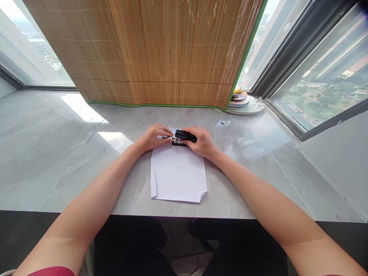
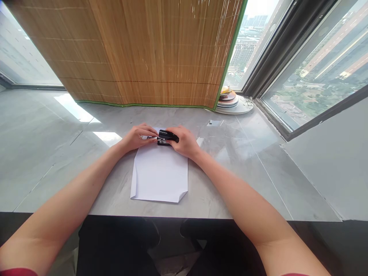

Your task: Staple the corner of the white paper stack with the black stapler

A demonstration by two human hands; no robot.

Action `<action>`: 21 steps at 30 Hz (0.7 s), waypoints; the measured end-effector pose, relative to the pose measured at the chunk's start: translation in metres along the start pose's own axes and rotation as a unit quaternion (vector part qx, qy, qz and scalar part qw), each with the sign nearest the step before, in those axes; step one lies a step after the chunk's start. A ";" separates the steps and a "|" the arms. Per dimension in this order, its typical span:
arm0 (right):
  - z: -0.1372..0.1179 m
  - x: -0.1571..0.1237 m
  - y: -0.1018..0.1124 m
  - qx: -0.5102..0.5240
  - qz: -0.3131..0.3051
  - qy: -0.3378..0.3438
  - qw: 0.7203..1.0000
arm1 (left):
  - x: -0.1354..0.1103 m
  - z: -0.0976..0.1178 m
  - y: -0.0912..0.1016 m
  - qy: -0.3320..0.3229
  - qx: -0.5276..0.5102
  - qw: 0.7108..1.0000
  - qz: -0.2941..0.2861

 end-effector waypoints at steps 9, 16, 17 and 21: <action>0.002 0.000 -0.001 0.005 -0.005 0.002 1.000 | -0.003 -0.012 0.000 0.053 -0.019 0.998 -0.020; 0.007 0.000 0.001 0.028 0.005 -0.012 1.000 | -0.010 -0.021 0.009 0.048 -0.024 0.998 -0.037; 0.007 0.000 0.003 0.032 0.009 -0.013 0.999 | -0.011 -0.022 0.012 0.053 -0.029 0.998 -0.036; 0.000 0.000 0.016 0.028 0.024 0.007 0.999 | -0.011 -0.022 0.022 0.074 -0.093 0.993 -0.004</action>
Point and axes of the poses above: each hand's wrist, its own x-axis towards the middle knuckle, its own y-axis out of the back of the hand, z = x × y, the point moved 9 cm from there along x, towards the middle knuckle, and after that the axes turned 4 degrees about x, right-handed, at the moved point
